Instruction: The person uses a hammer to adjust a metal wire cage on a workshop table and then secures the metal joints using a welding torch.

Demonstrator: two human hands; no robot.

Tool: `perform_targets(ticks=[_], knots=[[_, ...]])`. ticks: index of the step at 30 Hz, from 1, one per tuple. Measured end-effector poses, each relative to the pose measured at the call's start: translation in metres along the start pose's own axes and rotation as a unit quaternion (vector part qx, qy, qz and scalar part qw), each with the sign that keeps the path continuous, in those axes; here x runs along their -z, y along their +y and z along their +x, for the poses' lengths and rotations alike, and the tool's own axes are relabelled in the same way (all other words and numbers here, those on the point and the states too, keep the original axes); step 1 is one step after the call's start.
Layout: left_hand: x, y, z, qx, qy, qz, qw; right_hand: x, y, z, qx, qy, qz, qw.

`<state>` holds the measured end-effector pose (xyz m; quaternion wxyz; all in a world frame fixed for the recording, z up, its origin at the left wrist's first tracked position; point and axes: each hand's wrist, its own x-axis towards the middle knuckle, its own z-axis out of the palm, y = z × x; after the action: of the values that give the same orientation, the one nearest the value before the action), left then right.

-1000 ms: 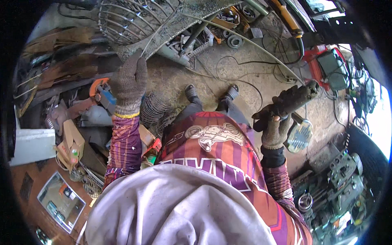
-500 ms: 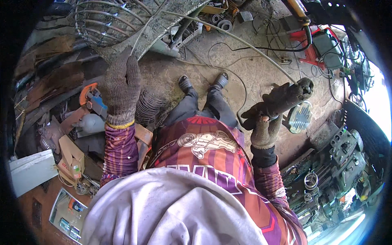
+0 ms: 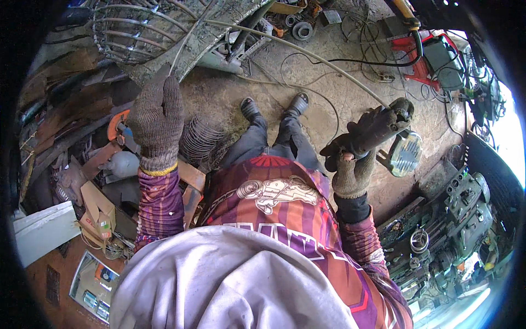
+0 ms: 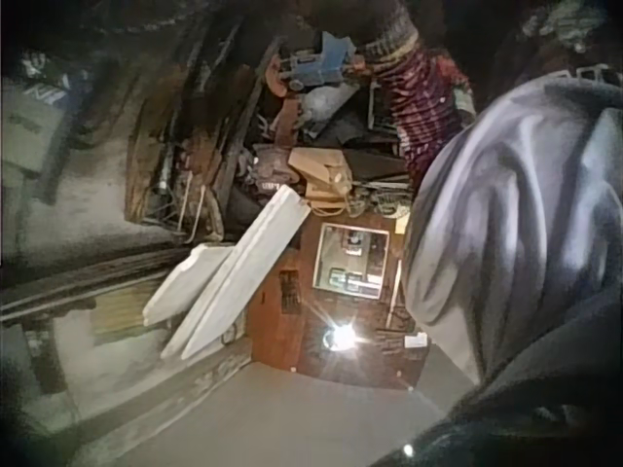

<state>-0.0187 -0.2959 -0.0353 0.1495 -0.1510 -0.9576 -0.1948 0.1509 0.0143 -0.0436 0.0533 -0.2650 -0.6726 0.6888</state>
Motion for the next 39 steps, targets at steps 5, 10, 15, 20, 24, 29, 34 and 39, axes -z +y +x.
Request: perform_targets(ticks=[5,10,15,20,24,29,34,39], knots=[[-0.002,0.002,0.001,0.012,-0.010,-0.009,1.000,0.001,-0.001,0.005,0.007,0.002,0.007,1.000],[-0.003,0.002,0.002,0.007,0.003,-0.025,1.000,0.001,0.001,0.007,0.023,-0.009,-0.002,1.000],[-0.002,0.003,0.003,0.014,0.002,-0.030,0.999,-0.001,0.000,0.007,0.008,-0.007,0.006,1.000],[-0.007,0.004,0.005,0.015,-0.005,-0.025,1.000,0.003,0.003,0.012,0.006,-0.009,0.007,1.000],[-0.008,0.008,0.007,0.013,-0.014,-0.002,1.000,0.005,0.004,0.017,0.002,-0.019,0.009,1.000],[-0.010,0.001,0.005,-0.004,0.012,-0.010,1.000,0.001,0.000,0.014,0.001,-0.018,-0.001,1.000],[-0.013,-0.001,0.006,-0.018,0.029,-0.017,0.999,0.000,0.000,0.017,0.011,-0.012,-0.009,1.000],[-0.014,-0.001,0.007,-0.022,0.041,-0.019,0.999,-0.002,0.001,0.018,0.017,-0.008,0.004,1.000]])
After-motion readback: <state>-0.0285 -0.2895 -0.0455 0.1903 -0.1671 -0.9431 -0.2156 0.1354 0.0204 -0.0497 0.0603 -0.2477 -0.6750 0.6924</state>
